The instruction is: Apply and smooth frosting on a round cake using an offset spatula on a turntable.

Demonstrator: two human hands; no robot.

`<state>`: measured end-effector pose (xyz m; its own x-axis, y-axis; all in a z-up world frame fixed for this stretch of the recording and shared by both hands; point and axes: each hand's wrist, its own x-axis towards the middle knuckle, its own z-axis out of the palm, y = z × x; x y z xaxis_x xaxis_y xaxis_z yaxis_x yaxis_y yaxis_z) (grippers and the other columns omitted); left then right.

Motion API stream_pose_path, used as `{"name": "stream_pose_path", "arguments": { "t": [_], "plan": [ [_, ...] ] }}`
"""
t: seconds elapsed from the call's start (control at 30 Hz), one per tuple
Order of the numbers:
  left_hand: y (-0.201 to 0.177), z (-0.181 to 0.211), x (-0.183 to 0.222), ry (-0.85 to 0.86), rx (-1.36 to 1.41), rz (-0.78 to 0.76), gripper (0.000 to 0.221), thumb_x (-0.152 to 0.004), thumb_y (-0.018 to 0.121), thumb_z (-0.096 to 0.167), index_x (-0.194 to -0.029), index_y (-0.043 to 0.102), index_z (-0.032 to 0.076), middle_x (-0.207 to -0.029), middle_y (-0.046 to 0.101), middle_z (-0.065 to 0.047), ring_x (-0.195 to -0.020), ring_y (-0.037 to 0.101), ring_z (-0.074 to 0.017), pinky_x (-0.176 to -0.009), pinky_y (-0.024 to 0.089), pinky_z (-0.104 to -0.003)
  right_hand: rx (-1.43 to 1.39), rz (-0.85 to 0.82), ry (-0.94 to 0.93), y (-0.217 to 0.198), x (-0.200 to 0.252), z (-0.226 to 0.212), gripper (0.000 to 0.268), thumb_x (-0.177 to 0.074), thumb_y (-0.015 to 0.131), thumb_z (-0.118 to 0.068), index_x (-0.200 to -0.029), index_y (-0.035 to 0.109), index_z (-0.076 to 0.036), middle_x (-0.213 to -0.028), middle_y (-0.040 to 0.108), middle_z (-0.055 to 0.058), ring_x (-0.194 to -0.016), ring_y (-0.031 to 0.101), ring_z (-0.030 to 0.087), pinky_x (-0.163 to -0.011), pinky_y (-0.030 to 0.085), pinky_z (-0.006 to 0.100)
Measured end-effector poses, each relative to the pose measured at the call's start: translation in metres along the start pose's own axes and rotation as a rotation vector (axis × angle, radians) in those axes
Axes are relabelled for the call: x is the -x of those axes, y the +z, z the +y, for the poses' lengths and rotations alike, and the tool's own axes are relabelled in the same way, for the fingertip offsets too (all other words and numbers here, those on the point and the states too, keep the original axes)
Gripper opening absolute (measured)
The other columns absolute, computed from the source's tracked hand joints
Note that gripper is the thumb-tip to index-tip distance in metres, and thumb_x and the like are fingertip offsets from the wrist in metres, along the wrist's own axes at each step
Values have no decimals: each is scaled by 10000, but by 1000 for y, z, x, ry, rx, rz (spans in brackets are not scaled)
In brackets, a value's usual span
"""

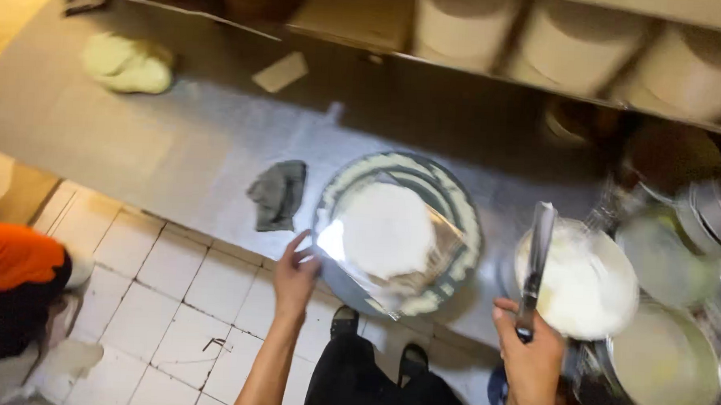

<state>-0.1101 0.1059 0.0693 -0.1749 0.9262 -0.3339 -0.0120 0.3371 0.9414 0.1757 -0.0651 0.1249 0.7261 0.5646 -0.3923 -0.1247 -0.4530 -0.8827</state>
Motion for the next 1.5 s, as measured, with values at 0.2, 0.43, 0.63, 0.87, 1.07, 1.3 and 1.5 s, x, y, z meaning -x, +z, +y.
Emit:
{"name": "stream_pose_path", "arguments": {
  "t": [0.2,0.43,0.63,0.87,1.07,1.3,1.5],
  "plan": [
    [-4,16,-46,-89,-32,-163,506,-828,727,9,-1329,669,42,-1042,751,-172,-869,687,-215,-774,565,-301,281,51,-332,38,-43,27,269,-866,730,-31,-1130,756,12,-956,728,90,-793,599,183,-835,476,321],
    [15,27,-105,75,-375,-232,694,-725,877,251,-1360,639,99,-687,609,-36,-671,600,-151,-634,494,-276,343,177,-34,67,-33,36,281,-842,792,-166,-1076,768,-12,-784,749,104,-688,601,206,-689,478,322],
    [42,57,-131,268,-402,-455,414,-798,806,123,-1195,697,78,-1190,730,-82,-938,682,-187,-803,567,-303,165,320,26,91,-13,53,192,-835,794,-150,-1003,819,-61,-776,771,47,-689,657,157,-694,505,278],
    [60,69,-149,180,-380,-547,108,-861,777,60,-955,813,23,-1129,722,-61,-850,640,-170,-773,546,-286,85,304,194,99,7,45,197,-860,794,-149,-1017,836,-37,-828,784,34,-750,649,137,-747,503,268],
    [65,76,-132,188,-465,-428,126,-875,794,112,-976,816,40,-1001,669,-52,-771,590,-155,-713,522,-273,53,268,133,95,6,25,195,-853,793,-159,-993,840,-32,-767,750,23,-716,609,127,-707,493,262],
    [35,35,-106,74,-279,-296,621,-869,752,143,-1467,596,77,-922,696,-100,-807,603,-168,-708,493,-278,365,184,-328,38,-12,52,549,-842,747,-219,-1312,578,11,-1158,692,163,-978,679,286,-871,533,378],
    [10,2,35,-231,-111,-40,516,-904,682,223,-1314,618,-85,-1081,689,-209,-922,664,-263,-824,570,-348,800,186,-741,-24,25,-20,469,-865,670,2,-1322,693,-102,-1162,739,82,-896,718,258,-763,548,360]
  ]
}}
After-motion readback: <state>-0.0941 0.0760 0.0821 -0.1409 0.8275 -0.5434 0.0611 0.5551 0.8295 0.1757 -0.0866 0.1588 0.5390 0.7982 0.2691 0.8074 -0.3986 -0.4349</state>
